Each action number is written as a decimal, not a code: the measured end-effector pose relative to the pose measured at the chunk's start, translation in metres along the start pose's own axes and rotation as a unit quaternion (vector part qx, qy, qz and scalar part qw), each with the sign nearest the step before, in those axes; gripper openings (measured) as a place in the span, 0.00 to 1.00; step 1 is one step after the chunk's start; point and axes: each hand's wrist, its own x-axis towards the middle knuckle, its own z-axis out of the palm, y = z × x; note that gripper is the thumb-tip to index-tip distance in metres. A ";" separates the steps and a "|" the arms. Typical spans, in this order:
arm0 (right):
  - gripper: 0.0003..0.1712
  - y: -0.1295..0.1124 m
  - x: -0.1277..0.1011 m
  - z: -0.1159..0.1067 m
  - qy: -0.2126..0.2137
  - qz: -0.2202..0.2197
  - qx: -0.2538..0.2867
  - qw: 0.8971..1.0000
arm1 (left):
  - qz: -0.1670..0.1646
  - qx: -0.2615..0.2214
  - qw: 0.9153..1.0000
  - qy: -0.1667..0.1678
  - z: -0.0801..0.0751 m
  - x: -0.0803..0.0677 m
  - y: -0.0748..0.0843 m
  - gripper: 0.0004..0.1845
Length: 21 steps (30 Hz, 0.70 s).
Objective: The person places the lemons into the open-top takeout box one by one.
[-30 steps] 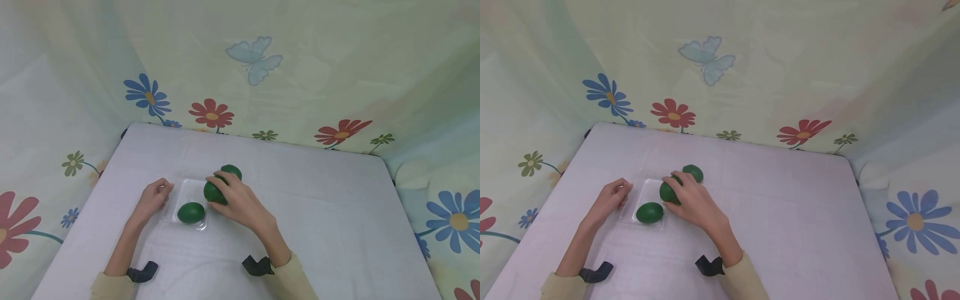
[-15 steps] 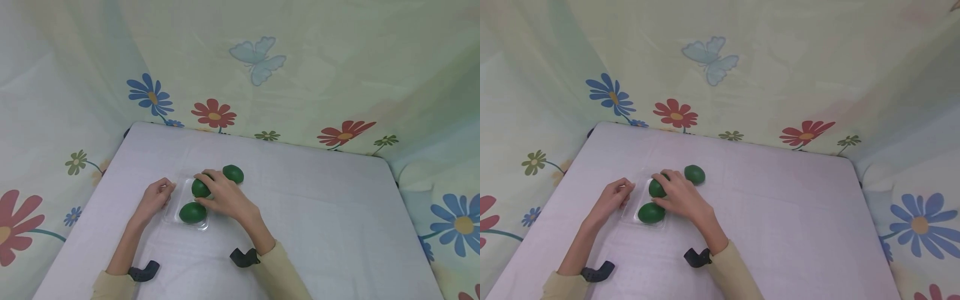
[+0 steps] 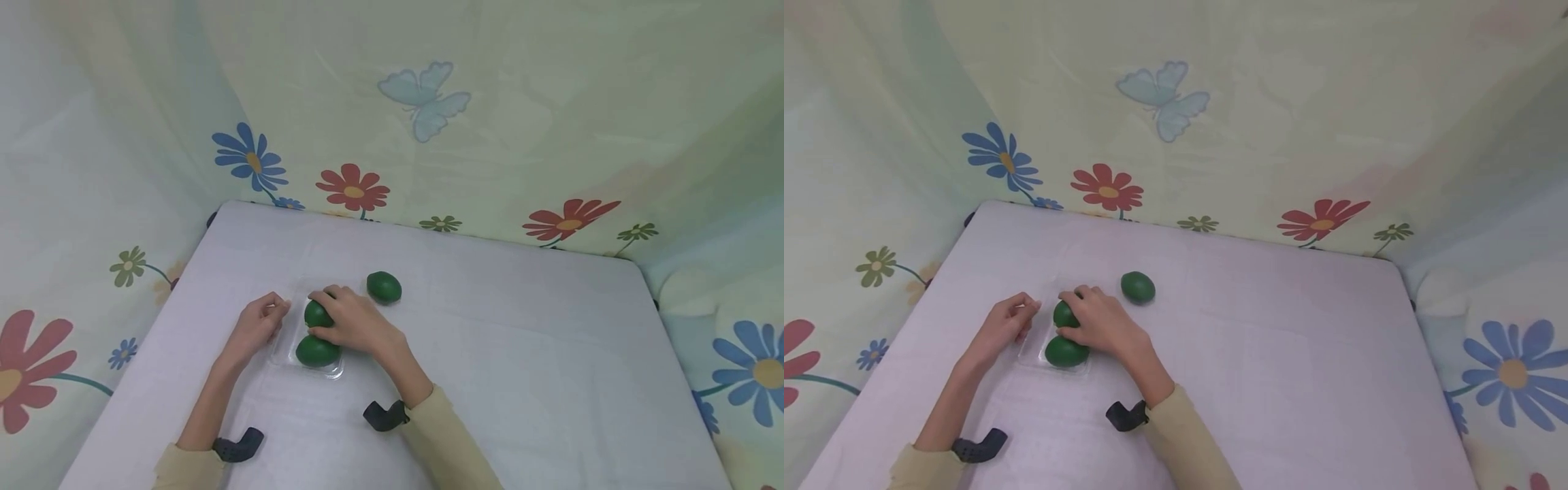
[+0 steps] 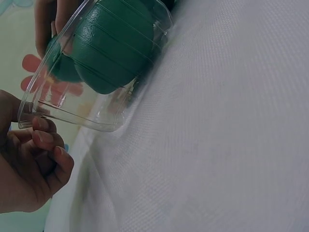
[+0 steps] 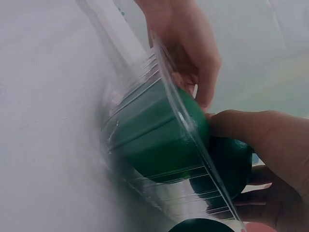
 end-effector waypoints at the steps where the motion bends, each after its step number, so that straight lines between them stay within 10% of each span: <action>1: 0.35 0.000 0.001 0.001 -0.005 0.001 -0.003 1.000 | -0.001 0.001 1.000 0.000 0.001 0.000 0.000 0.15; 21: 0.33 -0.010 0.024 -0.002 -0.114 0.077 -0.013 0.990 | 0.002 0.007 1.000 0.006 0.003 0.000 -0.002 0.15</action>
